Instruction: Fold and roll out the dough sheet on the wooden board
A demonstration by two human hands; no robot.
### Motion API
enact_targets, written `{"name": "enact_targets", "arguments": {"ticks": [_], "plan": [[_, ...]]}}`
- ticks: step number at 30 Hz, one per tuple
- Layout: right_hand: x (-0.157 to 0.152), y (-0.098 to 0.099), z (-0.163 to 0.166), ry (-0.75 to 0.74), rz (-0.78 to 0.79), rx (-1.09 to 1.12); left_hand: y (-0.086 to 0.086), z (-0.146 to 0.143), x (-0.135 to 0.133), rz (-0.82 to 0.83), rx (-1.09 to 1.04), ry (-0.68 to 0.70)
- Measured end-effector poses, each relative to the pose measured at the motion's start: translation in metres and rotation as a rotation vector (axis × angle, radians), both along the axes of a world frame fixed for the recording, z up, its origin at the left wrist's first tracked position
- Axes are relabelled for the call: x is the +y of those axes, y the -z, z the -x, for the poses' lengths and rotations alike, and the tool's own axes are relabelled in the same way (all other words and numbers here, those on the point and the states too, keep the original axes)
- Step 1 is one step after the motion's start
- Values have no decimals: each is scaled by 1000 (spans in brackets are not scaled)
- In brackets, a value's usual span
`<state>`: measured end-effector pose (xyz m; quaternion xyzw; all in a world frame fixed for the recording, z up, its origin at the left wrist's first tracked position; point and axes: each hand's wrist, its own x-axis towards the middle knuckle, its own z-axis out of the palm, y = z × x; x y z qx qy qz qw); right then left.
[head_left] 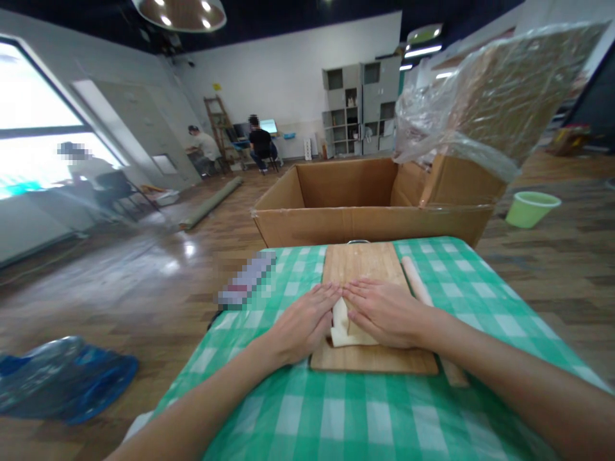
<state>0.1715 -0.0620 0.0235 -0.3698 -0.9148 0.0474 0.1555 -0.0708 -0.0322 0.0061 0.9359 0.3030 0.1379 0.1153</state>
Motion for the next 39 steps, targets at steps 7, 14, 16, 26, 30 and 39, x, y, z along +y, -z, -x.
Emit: {"name": "enact_targets", "arguments": {"ticks": [7, 14, 16, 26, 30, 39], "plan": [[1, -13, -3, 6, 100, -14, 1, 5, 9, -30, -341, -253], [1, -7, -4, 35, 111, 6, 1, 7, 21, -7, -306, -286], [1, -6, -4, 33, 108, 2, 3, 4, 23, 22, -289, -311], [2, -5, -5, 27, 83, -3, 2, -1, 24, 129, -368, -315], [8, -4, -7, -9, 134, 49, -4, -13, 13, 168, -460, -157], [13, 3, -13, -28, 183, 204, 13, -12, 18, 123, -436, -127]]}}
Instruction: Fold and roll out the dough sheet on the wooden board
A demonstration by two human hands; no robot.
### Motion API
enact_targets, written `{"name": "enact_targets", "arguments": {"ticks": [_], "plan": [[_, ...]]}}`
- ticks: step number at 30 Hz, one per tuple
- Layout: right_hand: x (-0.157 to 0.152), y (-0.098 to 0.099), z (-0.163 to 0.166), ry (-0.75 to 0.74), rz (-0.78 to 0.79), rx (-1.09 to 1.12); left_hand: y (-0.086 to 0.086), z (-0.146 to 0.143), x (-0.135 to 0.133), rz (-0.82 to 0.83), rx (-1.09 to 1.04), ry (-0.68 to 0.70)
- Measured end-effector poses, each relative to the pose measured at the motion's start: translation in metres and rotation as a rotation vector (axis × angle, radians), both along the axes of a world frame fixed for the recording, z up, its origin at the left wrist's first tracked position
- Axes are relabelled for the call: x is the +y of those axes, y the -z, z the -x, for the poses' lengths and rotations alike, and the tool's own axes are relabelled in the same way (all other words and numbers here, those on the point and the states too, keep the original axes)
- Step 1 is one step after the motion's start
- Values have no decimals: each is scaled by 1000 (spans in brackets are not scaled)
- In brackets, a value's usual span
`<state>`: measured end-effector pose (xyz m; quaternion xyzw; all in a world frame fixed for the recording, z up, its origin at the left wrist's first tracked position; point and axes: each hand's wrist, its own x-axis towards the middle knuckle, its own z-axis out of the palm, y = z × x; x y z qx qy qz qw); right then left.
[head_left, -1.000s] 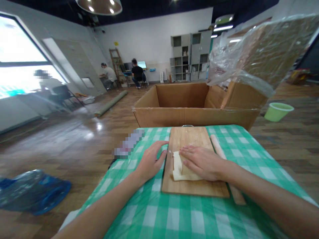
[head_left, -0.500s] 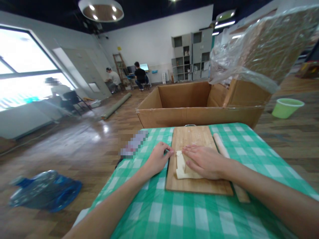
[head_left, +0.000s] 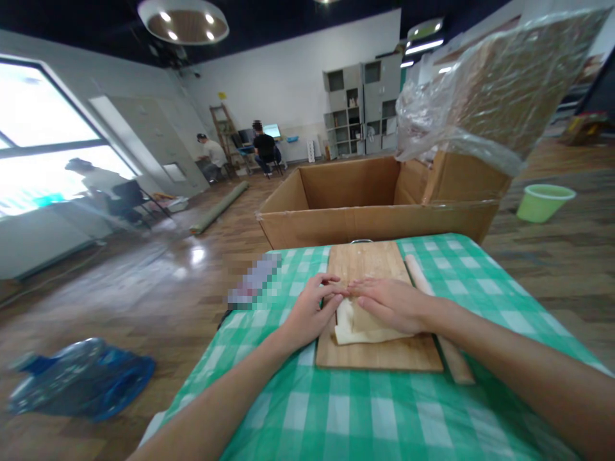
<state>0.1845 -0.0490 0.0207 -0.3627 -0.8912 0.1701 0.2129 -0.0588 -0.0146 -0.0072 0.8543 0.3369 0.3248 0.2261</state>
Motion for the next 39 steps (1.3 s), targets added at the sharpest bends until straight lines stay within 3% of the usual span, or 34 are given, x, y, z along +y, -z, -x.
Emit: {"name": "enact_targets", "arguments": {"ticks": [5, 11, 14, 21, 26, 30, 34, 39], "plan": [[-3, -1, -2, 36, -15, -26, -3, 5, 0, -58, 20, -37], [-7, 0, -1, -113, -164, -110, -1, 1, -4, -60, 22, -30], [-8, -2, -1, -131, -166, -134, 1, 2, -4, -74, 30, -35], [-13, -10, 3, -6, -16, -149, 2, 1, -5, -78, 34, -17], [-11, -12, 5, 46, 170, 45, 0, -2, -6, -74, 20, -7], [-7, -8, 5, 34, 220, 137, 1, -1, -5, -93, 36, 7], [-2, -1, -1, 51, 151, 137, 0, -2, -5, -116, 57, 13], [1, 4, -4, 98, -54, 16, -2, -2, -7, -166, 95, -11]]}}
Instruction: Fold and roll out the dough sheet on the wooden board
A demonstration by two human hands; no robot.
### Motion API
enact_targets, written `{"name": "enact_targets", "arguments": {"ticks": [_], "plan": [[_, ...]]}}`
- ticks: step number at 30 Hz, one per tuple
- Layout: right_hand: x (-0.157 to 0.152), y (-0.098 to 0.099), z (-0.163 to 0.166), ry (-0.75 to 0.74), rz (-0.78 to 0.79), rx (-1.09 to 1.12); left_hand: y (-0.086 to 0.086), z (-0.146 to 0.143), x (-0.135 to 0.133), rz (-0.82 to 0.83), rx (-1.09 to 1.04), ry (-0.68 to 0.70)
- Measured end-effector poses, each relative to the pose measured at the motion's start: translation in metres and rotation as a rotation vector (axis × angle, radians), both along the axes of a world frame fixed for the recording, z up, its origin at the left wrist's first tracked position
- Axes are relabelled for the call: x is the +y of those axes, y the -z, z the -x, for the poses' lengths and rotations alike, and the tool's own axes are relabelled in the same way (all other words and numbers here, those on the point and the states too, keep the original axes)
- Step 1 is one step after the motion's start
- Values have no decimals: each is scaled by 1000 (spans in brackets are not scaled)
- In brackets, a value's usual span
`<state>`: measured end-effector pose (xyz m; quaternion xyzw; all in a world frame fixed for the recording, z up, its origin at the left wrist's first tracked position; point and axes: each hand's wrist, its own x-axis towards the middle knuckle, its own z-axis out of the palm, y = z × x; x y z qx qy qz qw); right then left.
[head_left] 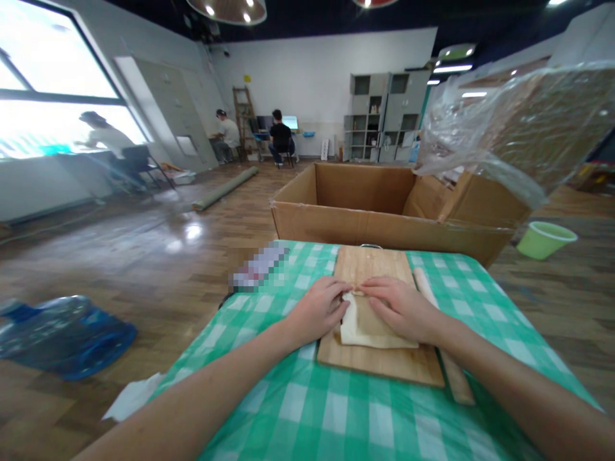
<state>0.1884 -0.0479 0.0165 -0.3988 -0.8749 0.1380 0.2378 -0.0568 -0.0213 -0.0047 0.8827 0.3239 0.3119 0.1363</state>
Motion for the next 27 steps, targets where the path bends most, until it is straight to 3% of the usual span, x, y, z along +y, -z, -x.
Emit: {"name": "enact_targets", "arguments": {"ticks": [7, 14, 22, 27], "plan": [[-4, -2, 4, -37, -167, -235, -5, 0, -1, -135, 153, 82], [-9, -8, 7, -56, -163, -269, -13, -5, -4, -197, 275, 115], [-10, -6, 9, -16, -69, -194, -5, 1, -5, -128, 109, 109], [-12, -7, 9, -10, -62, -215, -6, 13, -1, -112, 4, 36]]}}
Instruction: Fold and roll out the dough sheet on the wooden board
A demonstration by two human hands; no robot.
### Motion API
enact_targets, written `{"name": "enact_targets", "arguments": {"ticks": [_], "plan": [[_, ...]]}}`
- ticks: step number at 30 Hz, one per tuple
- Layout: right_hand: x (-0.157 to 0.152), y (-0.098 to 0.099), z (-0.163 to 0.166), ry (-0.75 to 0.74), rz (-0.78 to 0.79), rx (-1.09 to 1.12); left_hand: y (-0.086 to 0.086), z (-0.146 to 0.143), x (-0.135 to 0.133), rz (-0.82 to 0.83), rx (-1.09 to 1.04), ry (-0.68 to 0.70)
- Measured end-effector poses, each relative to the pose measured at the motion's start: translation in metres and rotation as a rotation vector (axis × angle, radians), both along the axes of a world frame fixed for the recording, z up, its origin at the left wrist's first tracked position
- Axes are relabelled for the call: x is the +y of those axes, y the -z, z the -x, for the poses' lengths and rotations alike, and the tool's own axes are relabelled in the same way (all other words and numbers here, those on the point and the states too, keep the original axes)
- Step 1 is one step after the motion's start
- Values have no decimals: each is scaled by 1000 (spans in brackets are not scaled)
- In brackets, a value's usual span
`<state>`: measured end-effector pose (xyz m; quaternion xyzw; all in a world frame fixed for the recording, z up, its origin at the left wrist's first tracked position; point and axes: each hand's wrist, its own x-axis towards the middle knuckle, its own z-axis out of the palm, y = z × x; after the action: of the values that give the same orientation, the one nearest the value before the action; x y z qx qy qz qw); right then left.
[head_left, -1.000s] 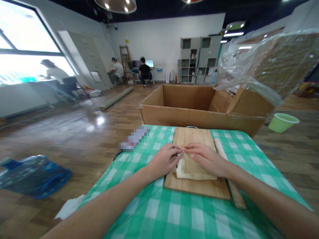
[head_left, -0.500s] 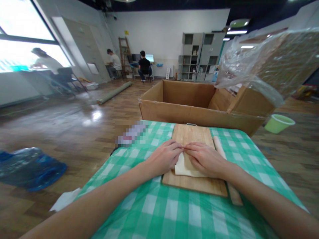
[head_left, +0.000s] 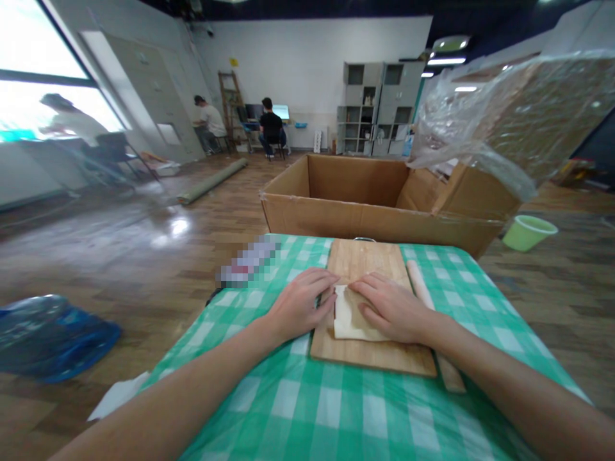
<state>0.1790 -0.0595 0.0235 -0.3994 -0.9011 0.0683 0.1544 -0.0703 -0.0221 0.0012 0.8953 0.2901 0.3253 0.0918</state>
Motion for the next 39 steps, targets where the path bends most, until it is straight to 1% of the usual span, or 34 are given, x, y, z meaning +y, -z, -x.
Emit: {"name": "enact_targets", "arguments": {"ticks": [2, 4, 7, 11, 17, 20, 24, 26, 30, 34, 36, 39], "plan": [[0, -1, 1, -22, -10, -27, -2, 3, 1, -11, 21, 18], [0, -2, 2, -46, -17, -59, -4, 4, 1, -20, 62, 66], [-1, -4, 3, -64, -39, -95, -3, 4, -2, -27, 147, 110], [-3, -5, 6, -53, -62, -112, -1, 4, -11, -35, 241, 72], [-5, -5, 8, -43, -65, -91, 0, 3, -20, -69, 278, 24], [-6, -4, 8, -49, -78, -111, 1, 6, -18, -107, 266, 53], [-7, -6, 7, -41, -73, -100, -2, 11, -12, -145, 247, 140], [-7, -7, 7, -42, -64, -93, -3, 12, -13, -115, 227, 159], [-7, -7, 7, -41, -45, -92, -3, 9, -18, -30, 180, 149], [-5, -3, 5, -18, -9, -34, 1, 9, -15, -25, 148, 165], [-3, -2, 3, -11, 11, 1, 1, 11, -10, -22, 80, 115], [-2, -2, 0, -22, 23, 20, -1, 14, -3, -4, 0, -13]]}}
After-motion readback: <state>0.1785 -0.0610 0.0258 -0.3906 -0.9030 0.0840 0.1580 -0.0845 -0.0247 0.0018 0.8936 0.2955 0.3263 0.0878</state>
